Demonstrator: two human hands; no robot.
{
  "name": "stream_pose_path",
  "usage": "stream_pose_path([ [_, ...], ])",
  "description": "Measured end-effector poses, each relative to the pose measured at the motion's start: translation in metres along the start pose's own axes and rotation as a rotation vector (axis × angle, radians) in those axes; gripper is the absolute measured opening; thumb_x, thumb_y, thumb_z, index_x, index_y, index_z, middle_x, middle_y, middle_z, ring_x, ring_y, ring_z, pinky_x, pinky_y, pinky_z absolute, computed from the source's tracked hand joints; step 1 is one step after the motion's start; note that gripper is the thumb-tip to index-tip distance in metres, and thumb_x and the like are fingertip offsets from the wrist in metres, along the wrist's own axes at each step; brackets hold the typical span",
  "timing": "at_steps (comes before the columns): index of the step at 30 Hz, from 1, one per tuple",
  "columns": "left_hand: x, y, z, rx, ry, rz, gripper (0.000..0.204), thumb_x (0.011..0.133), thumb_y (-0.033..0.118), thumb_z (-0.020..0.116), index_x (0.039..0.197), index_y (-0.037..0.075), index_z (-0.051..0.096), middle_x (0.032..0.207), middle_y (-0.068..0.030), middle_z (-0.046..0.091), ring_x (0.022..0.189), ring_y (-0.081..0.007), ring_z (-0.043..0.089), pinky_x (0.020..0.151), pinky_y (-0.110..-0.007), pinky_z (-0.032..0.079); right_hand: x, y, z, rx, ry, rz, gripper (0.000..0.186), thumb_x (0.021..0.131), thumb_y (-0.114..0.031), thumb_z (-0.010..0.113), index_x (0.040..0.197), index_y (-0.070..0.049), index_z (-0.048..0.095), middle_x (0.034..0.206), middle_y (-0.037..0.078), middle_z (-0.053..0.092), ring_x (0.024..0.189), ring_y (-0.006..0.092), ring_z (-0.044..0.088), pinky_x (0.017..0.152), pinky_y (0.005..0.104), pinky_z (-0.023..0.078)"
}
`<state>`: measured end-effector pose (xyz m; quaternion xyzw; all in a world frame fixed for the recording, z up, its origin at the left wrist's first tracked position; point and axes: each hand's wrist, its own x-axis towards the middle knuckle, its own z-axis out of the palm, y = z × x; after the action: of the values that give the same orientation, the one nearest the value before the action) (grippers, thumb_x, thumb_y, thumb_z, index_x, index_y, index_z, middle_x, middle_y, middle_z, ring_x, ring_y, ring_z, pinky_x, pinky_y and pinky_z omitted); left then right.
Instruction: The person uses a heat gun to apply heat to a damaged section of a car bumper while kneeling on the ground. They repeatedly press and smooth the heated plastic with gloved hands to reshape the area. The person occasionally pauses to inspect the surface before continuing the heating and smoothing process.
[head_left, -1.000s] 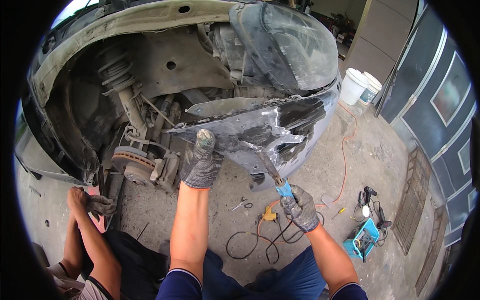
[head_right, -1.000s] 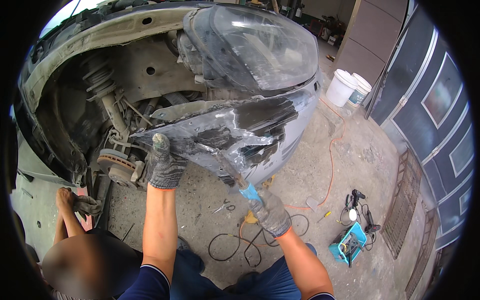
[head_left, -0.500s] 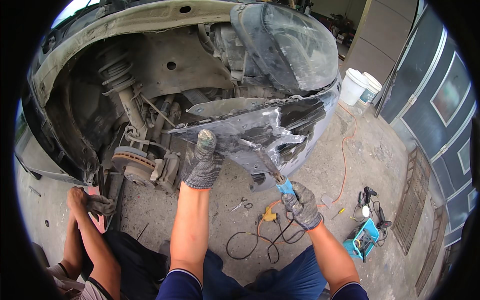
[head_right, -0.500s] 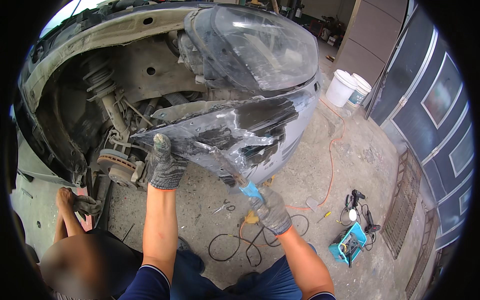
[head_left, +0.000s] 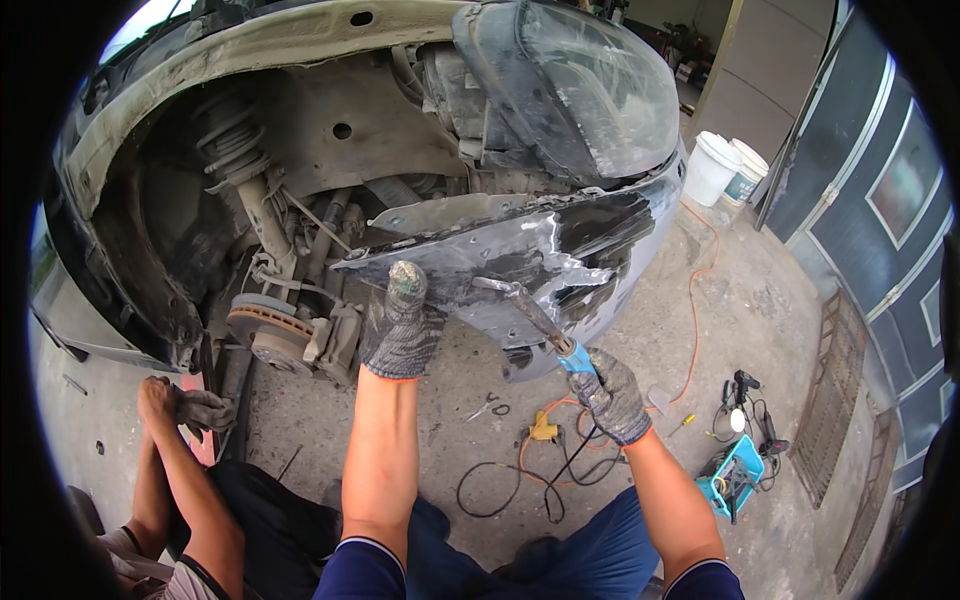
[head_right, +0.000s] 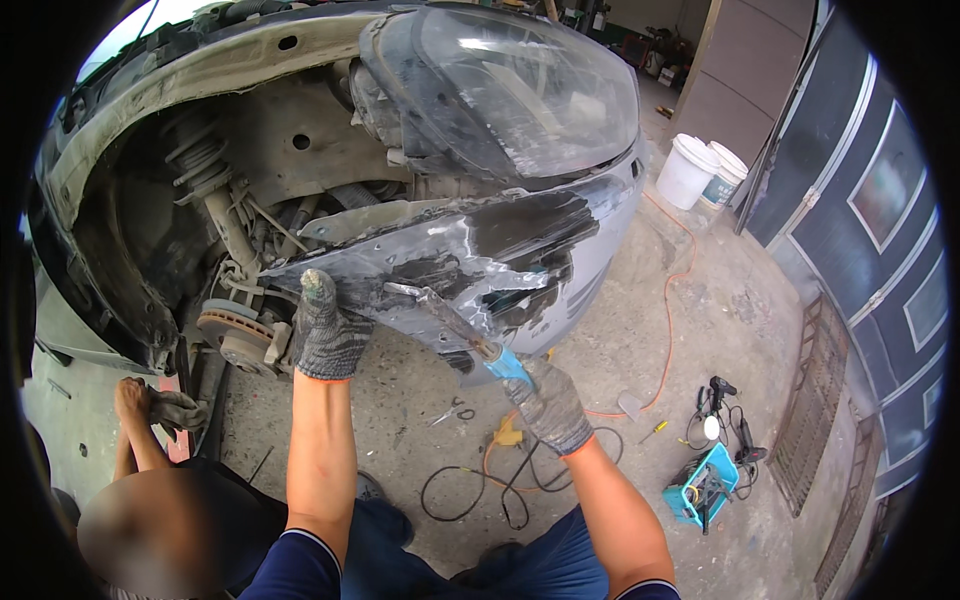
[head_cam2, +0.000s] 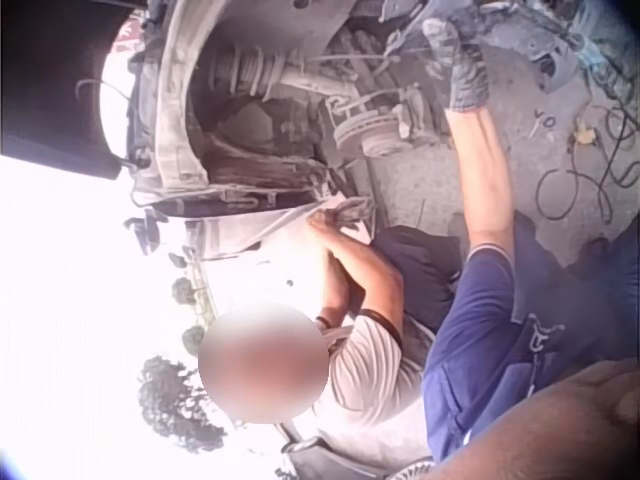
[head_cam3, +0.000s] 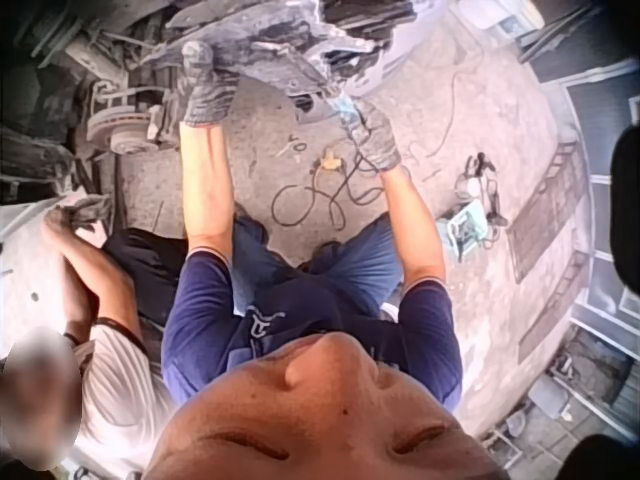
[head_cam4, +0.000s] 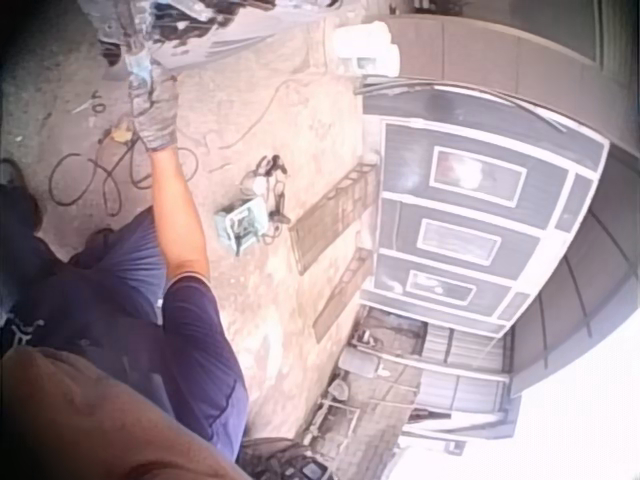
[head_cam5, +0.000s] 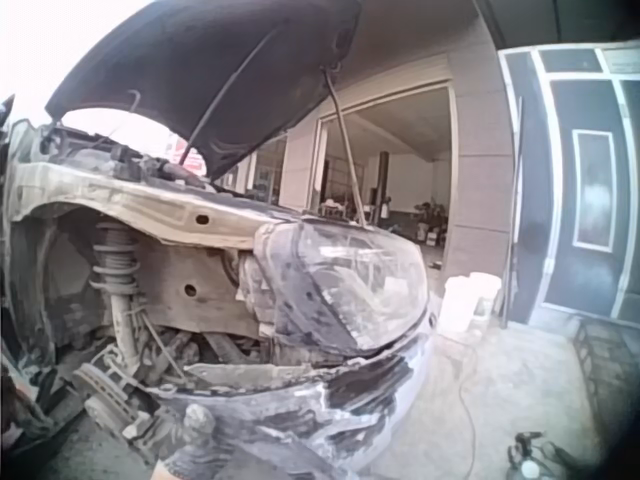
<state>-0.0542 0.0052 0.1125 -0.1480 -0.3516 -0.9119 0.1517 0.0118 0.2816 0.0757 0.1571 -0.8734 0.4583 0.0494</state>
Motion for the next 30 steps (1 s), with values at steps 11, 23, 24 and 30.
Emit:
stream_pose_path([
  [11,0.003,-0.001,-0.003,0.014,-0.014,-0.016,0.069,0.069,0.057,0.076,0.111,0.006,0.058,0.103,-0.0071,0.062,0.099,-0.0244,0.059,0.094,-0.042,0.048,0.006,0.012,0.004,0.025,0.022,-0.032,0.04,0.089,-0.036,0.061,0.111,-0.003,0.061,0.098,0.019,0.065,0.091,0.0358,0.061,0.08,0.0399,0.048],
  [23,0.005,-0.002,0.009,0.042,-0.019,0.026,0.072,0.07,0.063,0.071,0.11,0.005,0.059,0.101,-0.0074,0.062,0.097,-0.0237,0.059,0.089,-0.04,0.05,0.005,0.016,0.005,0.014,0.027,-0.053,0.039,0.09,-0.037,0.059,0.109,-0.003,0.062,0.095,0.019,0.065,0.087,0.0348,0.063,0.077,0.0393,0.049],
  [24,0.004,-0.003,0.012,0.037,-0.004,0.042,0.071,0.07,0.064,0.071,0.109,0.005,0.059,0.101,-0.0074,0.062,0.096,-0.0234,0.059,0.088,-0.04,0.05,0.002,0.018,0.005,0.02,0.015,-0.035,0.04,0.09,-0.038,0.058,0.109,-0.003,0.062,0.094,0.019,0.065,0.086,0.0349,0.063,0.076,0.0394,0.049],
  [30,0.007,-0.007,-0.006,0.041,-0.008,0.032,0.067,0.071,0.063,0.071,0.105,0.006,0.061,0.099,-0.0068,0.063,0.095,-0.0219,0.059,0.088,-0.039,0.05,-0.005,0.008,0.007,0.053,0.007,-0.022,0.044,0.091,-0.042,0.055,0.109,-0.003,0.062,0.088,0.019,0.064,0.081,0.0349,0.063,0.072,0.0391,0.049],
])
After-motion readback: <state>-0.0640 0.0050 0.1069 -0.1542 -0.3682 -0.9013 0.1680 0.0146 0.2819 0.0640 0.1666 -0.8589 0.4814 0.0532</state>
